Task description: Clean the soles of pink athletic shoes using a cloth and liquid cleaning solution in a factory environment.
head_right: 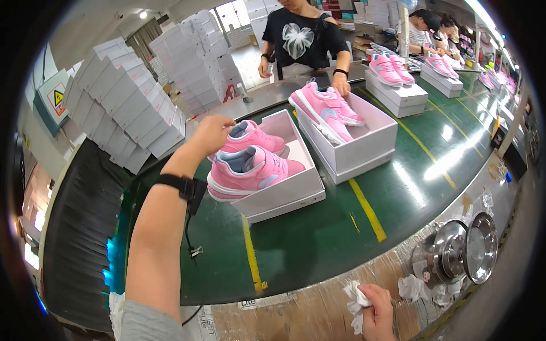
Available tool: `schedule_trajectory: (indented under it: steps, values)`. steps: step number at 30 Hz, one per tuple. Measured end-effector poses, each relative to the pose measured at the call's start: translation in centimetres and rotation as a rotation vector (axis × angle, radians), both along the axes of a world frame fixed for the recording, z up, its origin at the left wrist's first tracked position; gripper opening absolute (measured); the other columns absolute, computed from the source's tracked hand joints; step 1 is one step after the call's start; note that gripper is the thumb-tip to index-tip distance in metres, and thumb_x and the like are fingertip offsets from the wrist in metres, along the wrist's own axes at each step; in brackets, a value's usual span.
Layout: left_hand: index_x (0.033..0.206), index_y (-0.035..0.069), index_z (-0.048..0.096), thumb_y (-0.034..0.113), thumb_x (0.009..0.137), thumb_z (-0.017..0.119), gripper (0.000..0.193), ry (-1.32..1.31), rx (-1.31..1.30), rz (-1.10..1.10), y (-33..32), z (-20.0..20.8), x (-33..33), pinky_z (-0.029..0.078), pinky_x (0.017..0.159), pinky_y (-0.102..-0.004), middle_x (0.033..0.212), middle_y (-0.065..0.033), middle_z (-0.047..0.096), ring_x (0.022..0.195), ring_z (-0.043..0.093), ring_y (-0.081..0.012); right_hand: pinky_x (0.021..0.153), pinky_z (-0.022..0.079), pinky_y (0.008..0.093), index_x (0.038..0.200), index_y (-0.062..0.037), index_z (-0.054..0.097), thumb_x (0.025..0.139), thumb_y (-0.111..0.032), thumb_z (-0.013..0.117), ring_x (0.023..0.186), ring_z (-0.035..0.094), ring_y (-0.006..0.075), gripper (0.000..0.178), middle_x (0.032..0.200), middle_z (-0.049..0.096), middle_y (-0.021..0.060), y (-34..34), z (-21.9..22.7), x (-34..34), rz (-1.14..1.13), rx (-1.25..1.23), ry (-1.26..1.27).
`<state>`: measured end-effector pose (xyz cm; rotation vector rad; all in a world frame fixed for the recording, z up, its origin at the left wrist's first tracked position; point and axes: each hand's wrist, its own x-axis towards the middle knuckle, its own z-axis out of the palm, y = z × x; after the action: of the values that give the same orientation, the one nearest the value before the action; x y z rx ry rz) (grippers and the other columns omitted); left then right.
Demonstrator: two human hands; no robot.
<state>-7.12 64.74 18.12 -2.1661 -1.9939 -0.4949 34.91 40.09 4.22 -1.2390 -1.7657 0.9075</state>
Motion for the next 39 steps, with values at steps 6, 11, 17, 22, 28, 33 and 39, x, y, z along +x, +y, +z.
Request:
schedule_trajectory:
  steps: [6,11,17,22,28,33,39]
  values:
    - [0.104,0.015,0.068,0.004,0.075,0.058,0.032,0.639,-0.478,0.175,4.2,-1.3,1.1,0.033,0.097,-0.0451,0.105,-0.0103,0.066,0.103,0.06,-0.0272,0.095,0.04,0.0338,0.119,-0.0044,0.057,0.088,0.006,0.044,0.11,0.052,0.0292,0.036,0.127,0.049,0.0144,0.1,-0.4,0.4,0.029,-0.087,-0.046]
    - [0.097,0.01,0.069,0.007,0.075,0.059,0.025,0.615,-0.444,0.349,1.5,-0.9,1.3,0.023,0.101,-0.0526,0.106,-0.0125,0.066,0.104,0.061,-0.0299,0.091,0.039,0.0341,0.109,0.0005,0.058,0.078,0.007,0.047,0.102,0.052,0.028,0.033,0.11,0.057,0.0142,-0.8,-0.1,-0.8,-0.024,-0.039,0.031]
    - [0.099,0.009,0.066,0.026,0.083,0.058,0.024,0.843,-0.008,0.366,-7.3,5.8,1.6,0.015,0.106,-0.0527,0.111,-0.007,0.06,0.112,0.05,-0.0199,0.091,0.04,0.0341,0.112,-0.0013,0.057,0.076,0.012,0.043,0.102,0.053,0.0297,0.041,0.112,0.057,0.0151,-2.9,0.1,1.2,-0.054,0.037,0.044]
    - [0.089,0.005,0.061,0.024,0.09,0.054,0.02,0.069,0.254,0.003,-21.4,9.4,0.3,0.041,0.071,-0.0334,0.081,-0.0079,0.061,0.079,0.058,-0.015,0.094,0.038,0.0281,0.118,-0.0002,0.054,0.081,0.012,0.041,0.108,0.052,0.0196,0.04,0.116,0.054,0.0113,-4.9,-0.5,0.9,-0.025,-0.23,0.375]
    - [0.091,0.001,0.063,0.019,0.09,0.054,0.02,-1.517,-0.352,0.06,-34.7,-6.5,5.4,0.046,0.068,-0.0236,0.087,-0.0039,0.064,0.073,0.057,-0.0104,0.094,0.037,0.0267,0.119,-0.0001,0.053,0.083,0.011,0.041,0.108,0.051,0.0181,0.041,0.119,0.053,0.0109,-6.6,-0.4,0.9,-0.046,-0.094,0.364]
    - [0.1,-0.004,0.062,0.025,0.091,0.055,0.031,-1.918,-0.597,0.453,-42.5,-14.9,12.0,0.051,0.073,-0.0298,0.092,-0.0119,0.066,0.079,0.063,-0.0176,0.094,0.042,0.0349,0.123,-0.0027,0.05,0.078,0.01,0.05,0.103,0.053,0.0276,0.047,0.123,0.05,0.015,-10.1,1.6,-2.9,0.111,0.26,0.179]
    - [0.114,-0.008,0.055,0.029,0.093,0.052,0.042,-2.099,-0.667,0.451,-45.5,-17.6,12.5,0.053,0.078,-0.0337,0.105,-0.0171,0.064,0.09,0.064,-0.0234,0.09,0.044,0.0377,0.118,-0.0038,0.053,0.072,0.004,0.051,0.1,0.053,0.0317,0.047,0.118,0.054,0.0127,-11.2,-2.2,-6.7,0.396,0.611,-0.054]
